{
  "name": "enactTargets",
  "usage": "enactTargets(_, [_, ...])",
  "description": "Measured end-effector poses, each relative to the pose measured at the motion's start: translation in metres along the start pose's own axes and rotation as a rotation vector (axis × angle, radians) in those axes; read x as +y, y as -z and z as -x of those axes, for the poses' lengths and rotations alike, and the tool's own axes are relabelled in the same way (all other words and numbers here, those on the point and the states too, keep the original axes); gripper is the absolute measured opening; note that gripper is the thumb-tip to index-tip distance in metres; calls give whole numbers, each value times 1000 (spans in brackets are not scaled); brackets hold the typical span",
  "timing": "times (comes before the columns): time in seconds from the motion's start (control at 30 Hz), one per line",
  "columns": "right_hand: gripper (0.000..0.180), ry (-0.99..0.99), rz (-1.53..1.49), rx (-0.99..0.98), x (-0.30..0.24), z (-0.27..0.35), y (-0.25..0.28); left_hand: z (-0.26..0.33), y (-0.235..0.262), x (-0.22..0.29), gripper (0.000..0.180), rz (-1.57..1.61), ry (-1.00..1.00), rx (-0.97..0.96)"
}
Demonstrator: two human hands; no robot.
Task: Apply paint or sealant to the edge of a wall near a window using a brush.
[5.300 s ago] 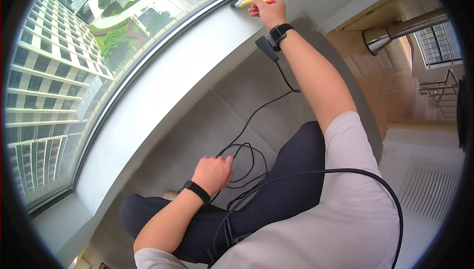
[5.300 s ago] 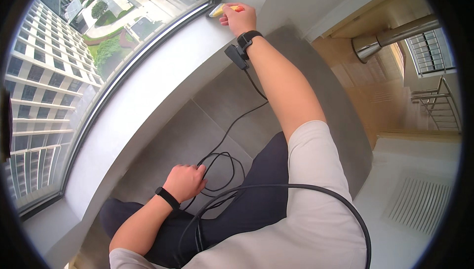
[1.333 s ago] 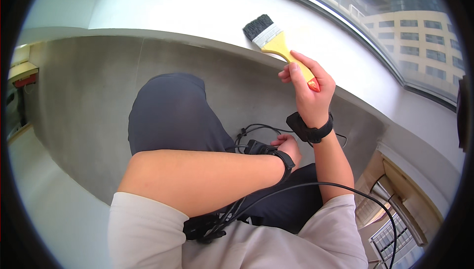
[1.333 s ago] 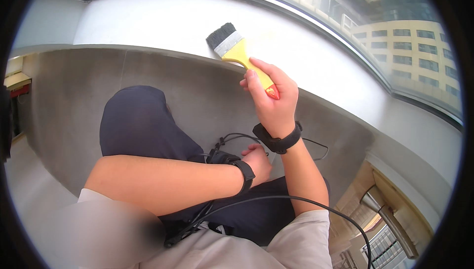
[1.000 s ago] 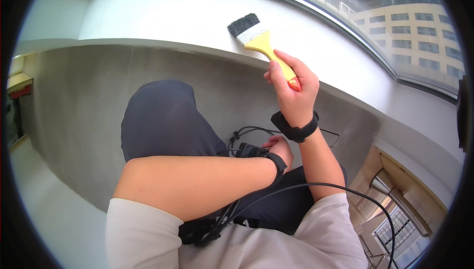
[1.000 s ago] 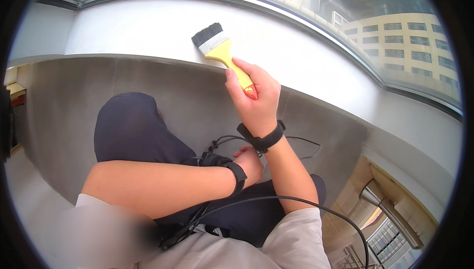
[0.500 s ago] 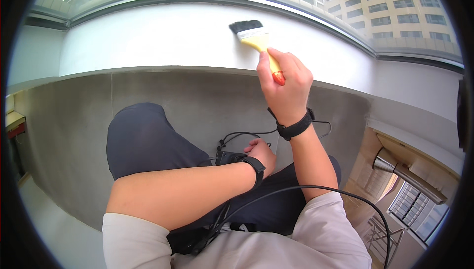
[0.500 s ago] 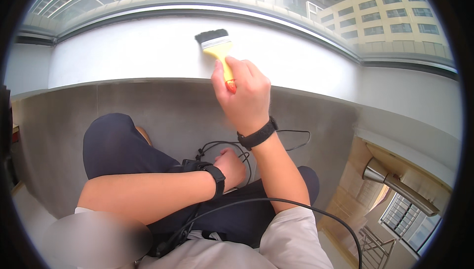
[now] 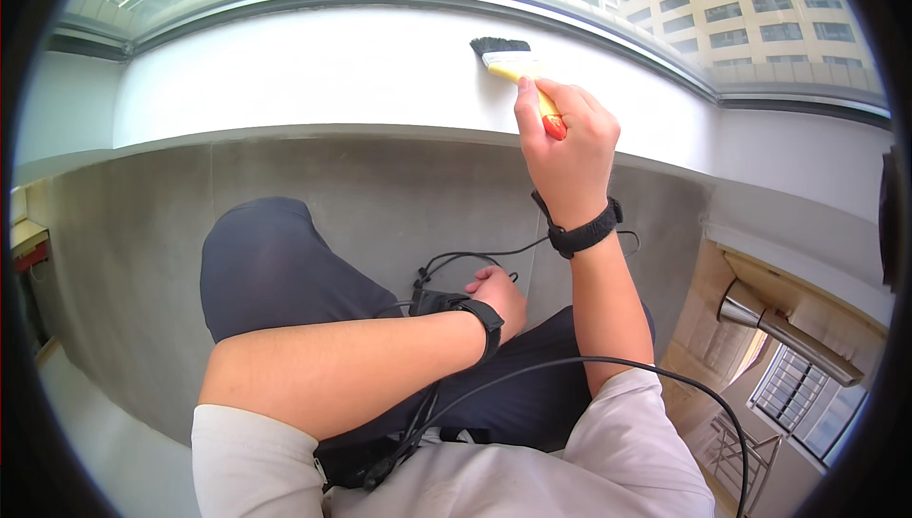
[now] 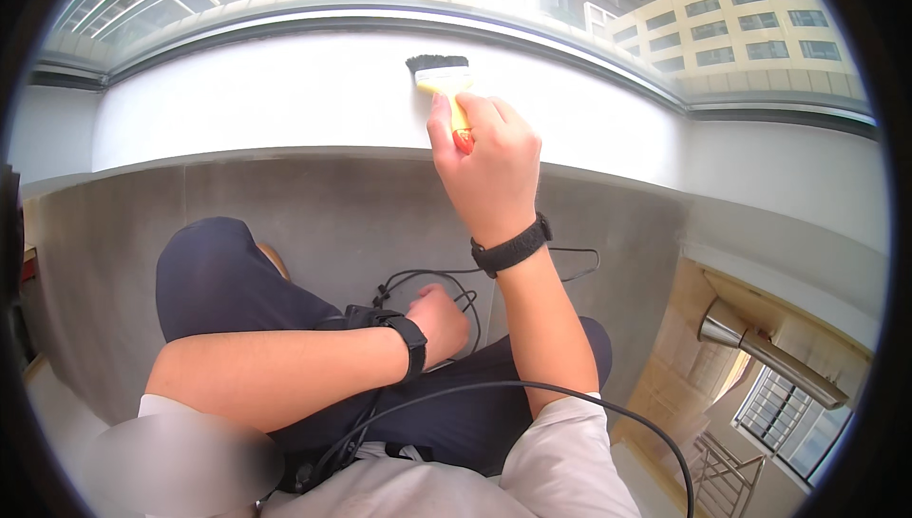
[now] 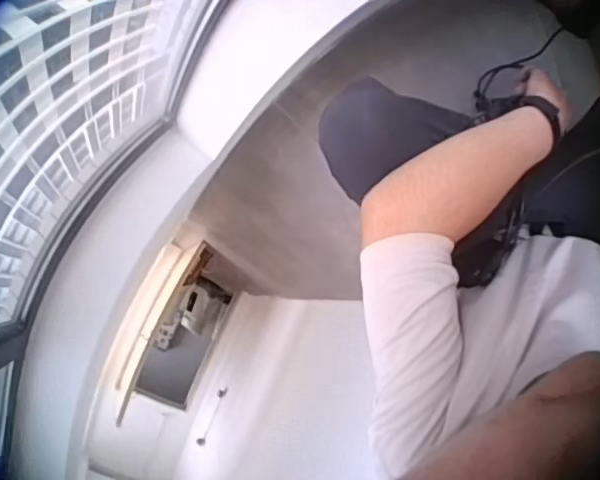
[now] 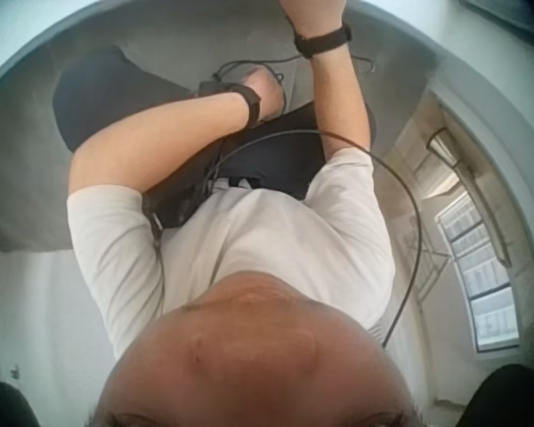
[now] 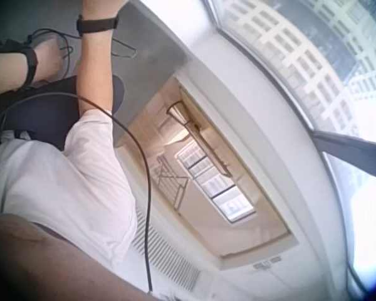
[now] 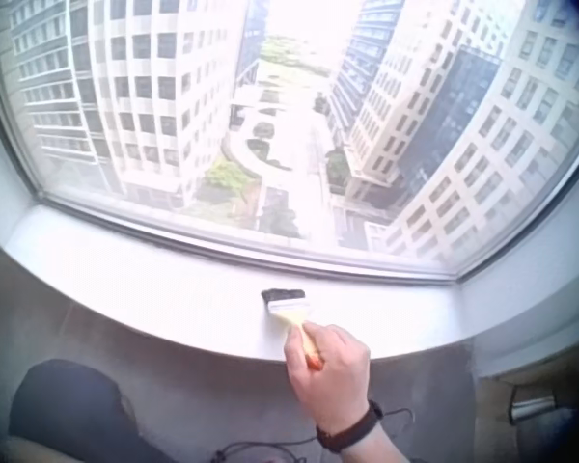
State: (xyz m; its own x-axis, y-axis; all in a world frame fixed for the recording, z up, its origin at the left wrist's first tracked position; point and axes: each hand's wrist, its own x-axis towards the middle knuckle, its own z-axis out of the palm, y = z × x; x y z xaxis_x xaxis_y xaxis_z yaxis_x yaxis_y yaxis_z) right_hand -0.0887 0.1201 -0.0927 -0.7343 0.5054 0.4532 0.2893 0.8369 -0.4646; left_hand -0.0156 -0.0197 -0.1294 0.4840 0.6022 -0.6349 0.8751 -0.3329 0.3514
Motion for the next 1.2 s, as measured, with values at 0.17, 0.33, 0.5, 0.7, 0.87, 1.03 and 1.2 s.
enactTargets(0.17, [15, -135, -488, -194, -1, -3, 1, 3, 1, 0, 18, 18, 34, -6])
enactTargets(0.33, [17, -213, -517, -90, 4, -4, -5, 3, 3, 4, 20, -2, 0, 38])
enactTargets(0.5, [20, -421, -867, -376, 13, -2, -8, 11, 4, 1, 22, -6, 20, 8])
enactTargets(0.7, [21, -457, -871, -554, 14, 3, -4, 13, 7, -2, 25, 11, 16, 30])
enactTargets(0.87, [20, -451, -849, -380, 18, 3, -4, 15, 6, 0, 23, -10, 20, 69])
enactTargets(1.03, [21, -466, -793, -492, 16, 1, -6, 15, 6, 1, 23, -8, 27, 64])
enactTargets(1.2, [20, -447, -852, -343, 9, -1, -6, 14, 5, 2, 24, -10, 33, 51])
